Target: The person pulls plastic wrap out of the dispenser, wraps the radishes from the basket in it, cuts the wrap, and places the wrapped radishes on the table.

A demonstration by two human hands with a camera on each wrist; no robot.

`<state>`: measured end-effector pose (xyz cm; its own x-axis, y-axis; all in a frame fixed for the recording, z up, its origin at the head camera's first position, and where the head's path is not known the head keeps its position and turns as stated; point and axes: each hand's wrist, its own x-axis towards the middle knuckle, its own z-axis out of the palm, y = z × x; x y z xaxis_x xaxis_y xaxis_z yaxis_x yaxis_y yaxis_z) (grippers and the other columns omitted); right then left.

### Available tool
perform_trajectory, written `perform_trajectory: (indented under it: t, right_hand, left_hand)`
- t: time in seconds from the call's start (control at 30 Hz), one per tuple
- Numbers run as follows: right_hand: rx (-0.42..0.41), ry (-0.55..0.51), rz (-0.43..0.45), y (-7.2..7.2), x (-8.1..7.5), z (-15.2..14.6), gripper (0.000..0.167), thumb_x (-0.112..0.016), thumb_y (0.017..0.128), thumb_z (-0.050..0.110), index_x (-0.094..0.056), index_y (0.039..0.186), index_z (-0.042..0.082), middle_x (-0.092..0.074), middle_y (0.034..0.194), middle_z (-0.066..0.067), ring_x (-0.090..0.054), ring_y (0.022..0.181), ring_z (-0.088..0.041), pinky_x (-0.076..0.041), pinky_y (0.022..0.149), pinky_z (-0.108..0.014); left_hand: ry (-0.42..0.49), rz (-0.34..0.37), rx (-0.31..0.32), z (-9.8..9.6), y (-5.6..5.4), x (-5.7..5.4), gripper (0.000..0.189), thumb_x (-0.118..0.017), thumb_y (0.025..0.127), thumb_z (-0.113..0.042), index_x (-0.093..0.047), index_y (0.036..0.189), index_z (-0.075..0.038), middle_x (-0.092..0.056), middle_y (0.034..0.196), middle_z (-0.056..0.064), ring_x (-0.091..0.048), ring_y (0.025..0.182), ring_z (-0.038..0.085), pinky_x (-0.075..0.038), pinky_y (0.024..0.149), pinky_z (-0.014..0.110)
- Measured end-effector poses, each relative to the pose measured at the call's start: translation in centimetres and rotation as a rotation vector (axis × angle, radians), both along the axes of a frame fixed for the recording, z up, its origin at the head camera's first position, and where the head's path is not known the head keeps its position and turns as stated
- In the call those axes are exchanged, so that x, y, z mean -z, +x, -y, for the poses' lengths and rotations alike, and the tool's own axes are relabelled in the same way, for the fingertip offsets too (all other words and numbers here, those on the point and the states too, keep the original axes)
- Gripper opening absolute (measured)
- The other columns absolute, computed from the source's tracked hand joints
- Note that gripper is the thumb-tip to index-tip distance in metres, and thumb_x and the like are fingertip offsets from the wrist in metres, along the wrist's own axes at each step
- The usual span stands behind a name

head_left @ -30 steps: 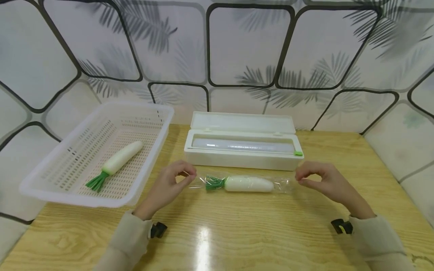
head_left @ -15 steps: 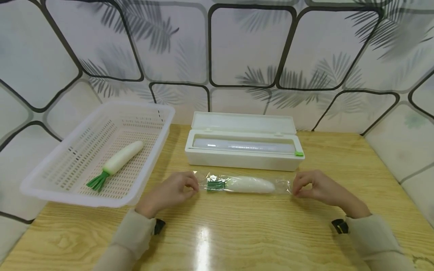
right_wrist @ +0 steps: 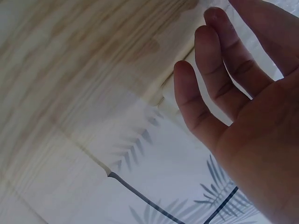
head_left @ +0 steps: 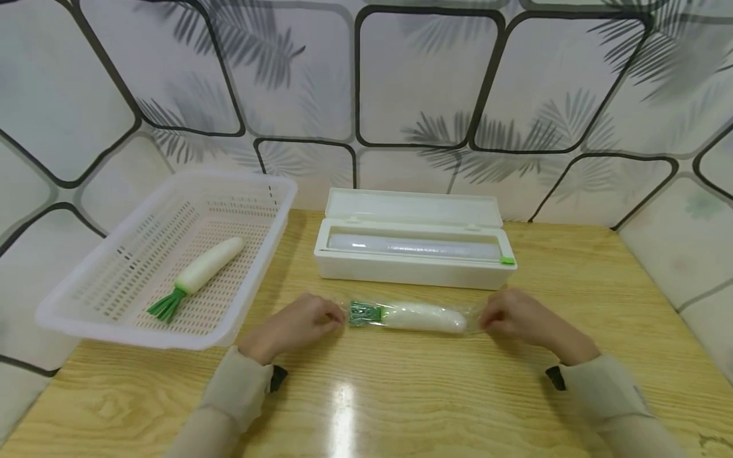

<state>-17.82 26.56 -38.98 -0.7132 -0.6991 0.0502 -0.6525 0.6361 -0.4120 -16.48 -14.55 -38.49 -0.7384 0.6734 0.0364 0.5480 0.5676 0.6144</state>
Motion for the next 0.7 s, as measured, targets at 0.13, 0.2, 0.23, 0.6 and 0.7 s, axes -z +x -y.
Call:
perform_trajectory:
  t: [0.13,0.2,0.23,0.6,0.7]
  right_hand:
    - [0.003,0.007,0.032,0.3,-0.3,0.0,0.008,-0.078,0.086,0.003,-0.08,0.087,0.01,-0.07,0.085,0.007,-0.065,0.079,-0.012,-0.056,0.071,-0.035]
    - [0.013,0.009,0.057,0.6,-0.6,-0.3,0.007,-0.076,0.088,0.004,-0.08,0.091,0.009,-0.072,0.089,0.005,-0.067,0.083,-0.014,-0.056,0.073,-0.036]
    - [0.018,0.006,0.07,0.7,-0.8,-0.5,0.007,-0.076,0.089,0.005,-0.08,0.092,0.009,-0.073,0.091,0.003,-0.067,0.084,-0.015,-0.057,0.074,-0.036]
    - [0.113,-0.082,-0.175,2.0,-2.2,-0.7,0.03,-0.082,0.081,0.001,-0.072,0.11,0.001,-0.068,0.105,-0.007,-0.065,0.087,-0.023,-0.056,0.067,-0.04]
    - [0.112,-0.023,-0.197,2.0,-1.6,0.1,0.045,-0.086,0.079,0.007,-0.067,0.119,-0.002,-0.065,0.116,-0.015,-0.065,0.098,-0.033,-0.057,0.075,-0.047]
  left_hand:
    - [-0.028,0.008,-0.037,0.2,0.2,-0.3,0.013,-0.065,0.097,-0.001,-0.078,0.101,-0.001,-0.075,0.104,0.007,-0.07,0.097,0.018,-0.057,0.084,0.031]
    - [-0.016,0.009,-0.073,0.4,0.2,-0.5,0.013,-0.066,0.097,-0.004,-0.078,0.102,-0.003,-0.075,0.102,0.004,-0.069,0.093,0.015,-0.056,0.082,0.03]
    - [0.001,-0.003,-0.085,0.5,0.2,-0.6,0.013,-0.066,0.097,-0.005,-0.078,0.103,-0.002,-0.076,0.1,0.004,-0.069,0.091,0.013,-0.056,0.08,0.03]
    - [0.071,-0.216,-0.195,0.3,-0.4,-1.1,0.024,-0.076,0.09,-0.003,-0.071,0.113,0.0,-0.069,0.115,0.012,-0.064,0.106,0.03,-0.055,0.09,0.043]
    - [-0.031,-0.191,-0.177,0.1,-0.6,-0.8,0.042,-0.079,0.088,-0.009,-0.065,0.127,0.0,-0.063,0.131,0.016,-0.058,0.122,0.037,-0.05,0.1,0.05]
